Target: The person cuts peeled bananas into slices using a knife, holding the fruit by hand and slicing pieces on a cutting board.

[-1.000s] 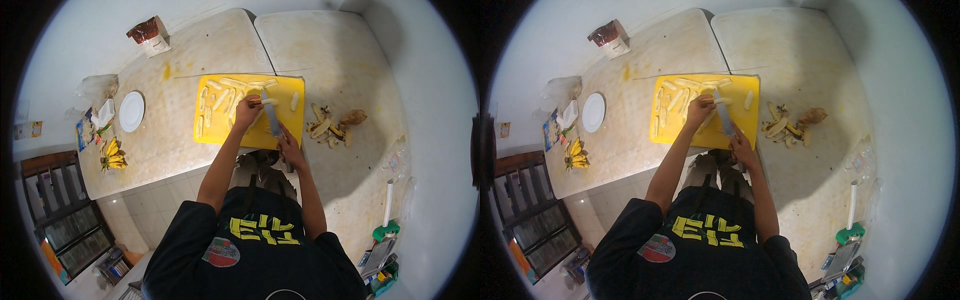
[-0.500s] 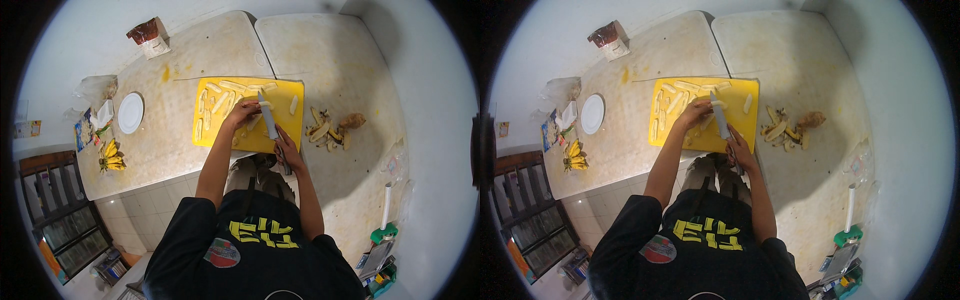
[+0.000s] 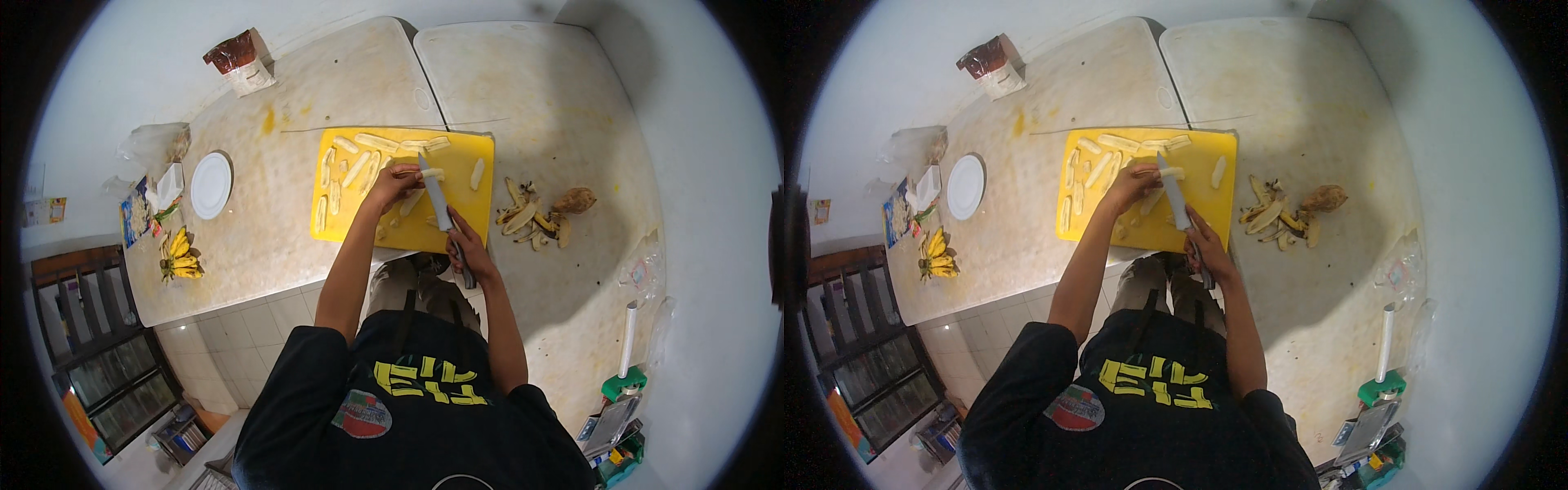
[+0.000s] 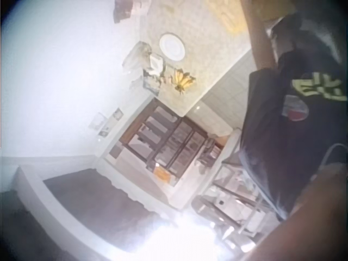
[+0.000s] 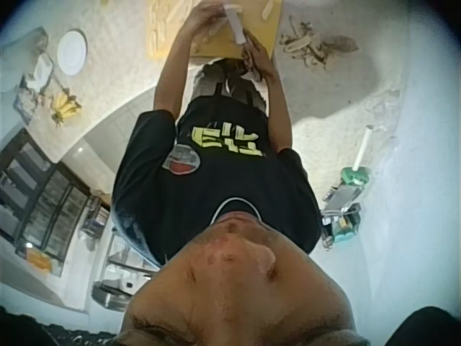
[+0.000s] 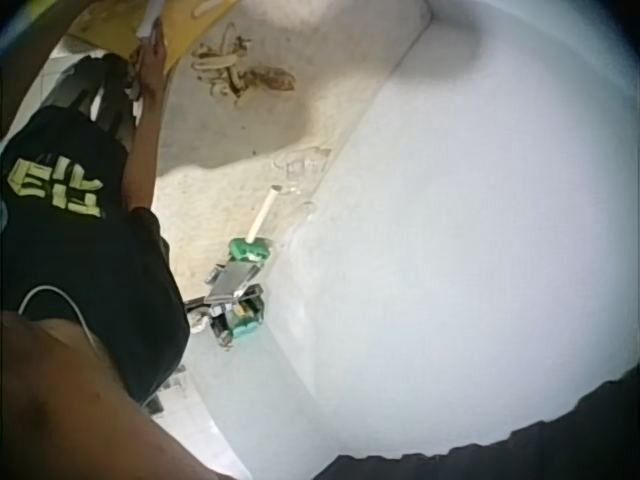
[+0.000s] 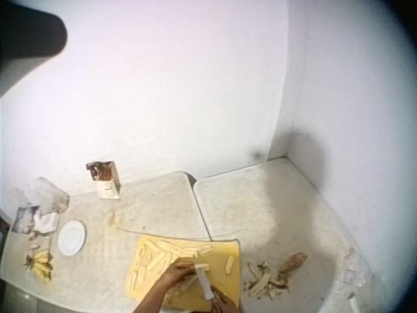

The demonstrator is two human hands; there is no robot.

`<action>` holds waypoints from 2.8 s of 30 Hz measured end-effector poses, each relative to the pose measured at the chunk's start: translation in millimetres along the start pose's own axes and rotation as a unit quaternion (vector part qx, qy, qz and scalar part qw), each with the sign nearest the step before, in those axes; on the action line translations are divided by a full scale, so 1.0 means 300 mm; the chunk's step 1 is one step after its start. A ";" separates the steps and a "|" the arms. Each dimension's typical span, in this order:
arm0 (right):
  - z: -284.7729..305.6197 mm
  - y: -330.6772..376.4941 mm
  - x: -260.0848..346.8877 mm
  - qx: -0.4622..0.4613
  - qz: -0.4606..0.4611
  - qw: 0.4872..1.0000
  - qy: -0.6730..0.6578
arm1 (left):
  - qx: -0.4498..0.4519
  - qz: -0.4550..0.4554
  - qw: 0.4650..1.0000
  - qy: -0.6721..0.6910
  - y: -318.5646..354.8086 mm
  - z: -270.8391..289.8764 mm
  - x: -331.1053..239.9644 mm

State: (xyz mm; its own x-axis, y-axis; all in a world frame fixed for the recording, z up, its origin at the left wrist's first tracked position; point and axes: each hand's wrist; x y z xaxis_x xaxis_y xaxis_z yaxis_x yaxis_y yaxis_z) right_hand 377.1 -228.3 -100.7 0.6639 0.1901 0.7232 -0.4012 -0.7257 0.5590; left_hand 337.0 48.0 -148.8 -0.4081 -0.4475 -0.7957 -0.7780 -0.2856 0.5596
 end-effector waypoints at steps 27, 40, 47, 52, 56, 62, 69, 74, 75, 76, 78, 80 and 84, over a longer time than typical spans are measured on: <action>-0.049 -0.007 -0.013 0.037 -0.021 0.999 -0.023 | -0.100 -0.080 0.991 -0.035 0.128 -0.072 0.095; -0.075 -0.020 -0.011 0.045 -0.025 0.999 0.000 | -0.160 -0.080 0.980 -0.084 0.131 -0.094 0.055; -0.084 0.000 0.004 0.037 -0.032 0.999 0.015 | -0.193 -0.071 0.974 -0.094 0.099 -0.090 0.074; -0.081 0.019 0.015 0.045 -0.028 0.998 0.017 | -0.189 -0.077 0.975 -0.092 0.087 -0.076 0.082; -0.053 0.036 0.033 0.001 0.027 0.999 0.024 | -0.164 -0.057 0.979 -0.106 0.107 -0.090 0.033; -0.051 0.071 0.144 -0.067 0.124 0.988 0.056 | -0.213 -0.075 0.946 -0.231 0.182 -0.049 0.010; -0.029 -0.017 0.040 -0.097 0.046 0.994 -0.017 | -0.262 -0.215 0.864 -0.371 0.202 -0.118 -0.006; -0.036 -0.028 -0.027 -0.077 0.001 0.997 -0.029 | -0.206 -0.313 0.714 -0.591 0.183 -0.211 -0.024; -0.039 -0.032 -0.023 -0.078 -0.002 0.996 -0.031 | -0.191 -0.301 0.654 -0.667 0.173 -0.220 -0.036; -0.042 -0.031 -0.022 -0.078 -0.003 0.996 -0.032 | -0.191 -0.300 0.654 -0.668 0.157 -0.217 -0.034; -0.050 -0.027 -0.015 -0.072 -0.011 0.996 -0.048 | -0.148 -0.312 0.609 -0.714 0.122 -0.210 -0.031; -0.062 -0.018 -0.005 -0.071 -0.027 0.995 -0.065 | -0.140 -0.320 0.601 -0.719 0.093 -0.198 -0.026; -0.052 -0.005 -0.019 -0.024 -0.060 0.984 -0.167 | -0.119 -0.323 0.582 -0.737 0.065 -0.198 -0.022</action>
State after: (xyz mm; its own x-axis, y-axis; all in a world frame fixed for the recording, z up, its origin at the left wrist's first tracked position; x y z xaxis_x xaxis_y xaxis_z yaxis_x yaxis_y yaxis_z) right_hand 364.1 -218.0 -99.4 0.8751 0.0389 0.4824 -0.3320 -0.6770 0.6569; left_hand 353.0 -5.0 -119.0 -0.1706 0.9808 -0.0945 -0.9798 -0.1791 -0.0890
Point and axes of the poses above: each hand's wrist, its own y-axis away from the middle knuckle, its own z-axis out of the back of the hand, x = y × z, and after that the axes turned 3 degrees about -x, right-handed
